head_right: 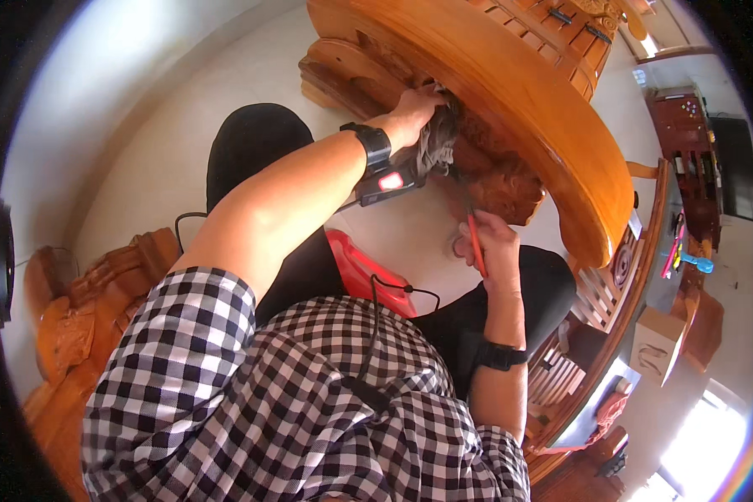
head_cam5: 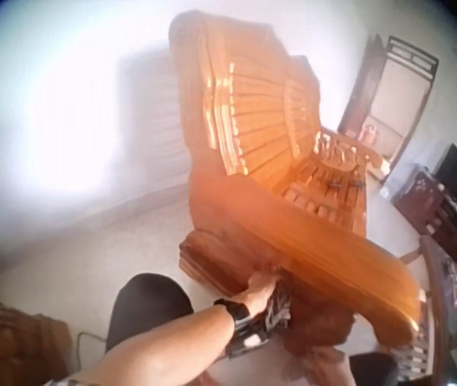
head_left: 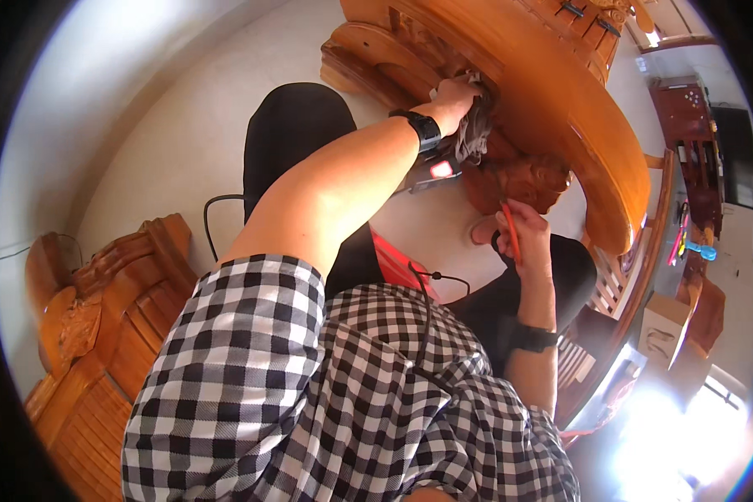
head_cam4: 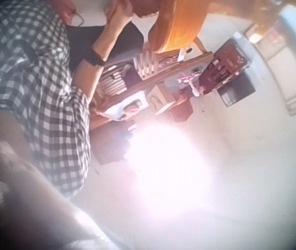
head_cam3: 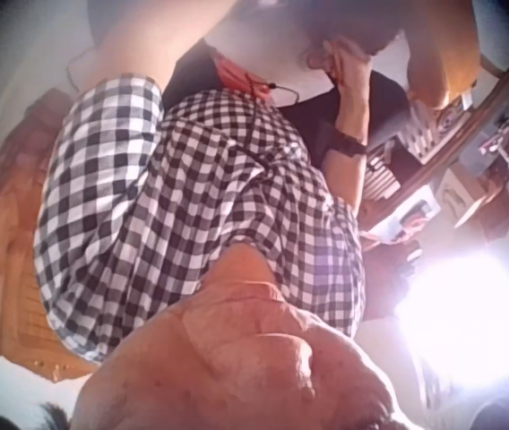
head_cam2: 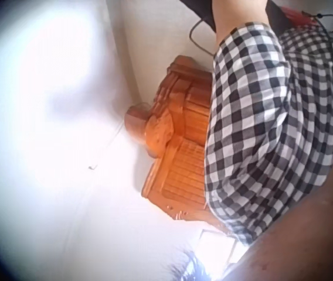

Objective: Using a cloth and scissors to clean and repair the ornate carvings on a wooden chair.

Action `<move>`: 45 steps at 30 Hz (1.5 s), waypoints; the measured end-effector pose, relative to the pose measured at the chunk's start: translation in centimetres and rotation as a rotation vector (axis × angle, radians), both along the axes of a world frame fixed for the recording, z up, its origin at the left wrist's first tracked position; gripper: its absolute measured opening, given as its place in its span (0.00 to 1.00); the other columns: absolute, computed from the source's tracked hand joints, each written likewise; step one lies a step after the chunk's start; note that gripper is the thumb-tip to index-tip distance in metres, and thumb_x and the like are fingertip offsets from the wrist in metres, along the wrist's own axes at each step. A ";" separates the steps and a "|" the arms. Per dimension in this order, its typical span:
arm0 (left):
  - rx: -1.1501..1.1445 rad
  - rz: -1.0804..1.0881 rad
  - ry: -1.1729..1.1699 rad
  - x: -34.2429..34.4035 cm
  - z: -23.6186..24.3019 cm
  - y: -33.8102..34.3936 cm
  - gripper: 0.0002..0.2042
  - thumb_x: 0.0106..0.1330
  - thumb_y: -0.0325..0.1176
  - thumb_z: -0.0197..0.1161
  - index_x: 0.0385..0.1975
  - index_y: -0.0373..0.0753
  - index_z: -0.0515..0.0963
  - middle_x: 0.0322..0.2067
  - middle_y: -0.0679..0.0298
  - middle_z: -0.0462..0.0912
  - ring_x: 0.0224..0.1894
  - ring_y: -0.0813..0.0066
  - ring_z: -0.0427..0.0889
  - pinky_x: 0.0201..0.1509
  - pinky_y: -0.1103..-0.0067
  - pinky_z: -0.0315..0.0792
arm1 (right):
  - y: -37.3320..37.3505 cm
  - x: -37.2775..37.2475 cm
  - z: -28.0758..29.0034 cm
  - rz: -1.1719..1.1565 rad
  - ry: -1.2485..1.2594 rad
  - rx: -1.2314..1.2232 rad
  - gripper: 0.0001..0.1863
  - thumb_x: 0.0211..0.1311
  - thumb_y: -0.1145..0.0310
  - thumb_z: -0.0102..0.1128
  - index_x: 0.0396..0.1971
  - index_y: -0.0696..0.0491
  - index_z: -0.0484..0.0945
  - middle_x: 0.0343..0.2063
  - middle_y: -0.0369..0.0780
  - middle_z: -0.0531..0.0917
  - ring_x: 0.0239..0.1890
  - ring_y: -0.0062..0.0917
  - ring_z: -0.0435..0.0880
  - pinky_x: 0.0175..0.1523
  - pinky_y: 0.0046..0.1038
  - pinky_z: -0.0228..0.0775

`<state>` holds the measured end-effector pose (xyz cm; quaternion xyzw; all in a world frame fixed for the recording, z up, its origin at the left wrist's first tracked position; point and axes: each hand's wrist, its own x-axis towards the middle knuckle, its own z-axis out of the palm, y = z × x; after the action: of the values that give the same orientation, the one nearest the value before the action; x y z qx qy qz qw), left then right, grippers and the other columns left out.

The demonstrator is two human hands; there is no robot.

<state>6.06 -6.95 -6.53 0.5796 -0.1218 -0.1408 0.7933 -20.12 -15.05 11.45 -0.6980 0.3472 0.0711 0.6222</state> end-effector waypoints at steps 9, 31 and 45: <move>0.481 -0.079 -0.468 1.5 5.8 0.4 0.13 0.61 0.32 0.57 0.42 0.33 0.78 0.43 0.53 0.82 0.45 0.58 0.80 0.46 0.72 0.72 | -2.8 -2.6 -0.3 -0.156 -0.080 -0.147 0.20 0.55 0.71 0.66 0.46 0.64 0.76 0.18 0.37 0.75 0.09 0.18 0.70 0.13 0.19 0.56; 0.093 -0.244 -0.157 -6.3 11.8 -1.4 0.09 0.59 0.28 0.60 0.37 0.32 0.79 0.34 0.63 0.81 0.38 0.73 0.76 0.48 0.79 0.67 | -4.9 -4.4 -1.6 -0.290 -0.242 -0.194 0.19 0.53 0.73 0.66 0.46 0.61 0.78 0.22 0.37 0.81 0.13 0.16 0.73 0.19 0.18 0.63; 0.536 -0.243 -0.529 -5.4 9.9 -1.4 0.15 0.57 0.35 0.57 0.43 0.38 0.78 0.40 0.46 0.81 0.48 0.47 0.77 0.52 0.65 0.70 | -2.2 3.4 -1.3 0.052 -0.305 -0.848 0.24 0.50 0.66 0.62 0.51 0.50 0.79 0.39 0.48 0.83 0.43 0.38 0.83 0.49 0.32 0.73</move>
<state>0.64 -8.36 3.36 0.7639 -0.3485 -0.1065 0.5326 -16.71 -17.23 10.11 -0.9022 0.2322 -0.1655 0.3235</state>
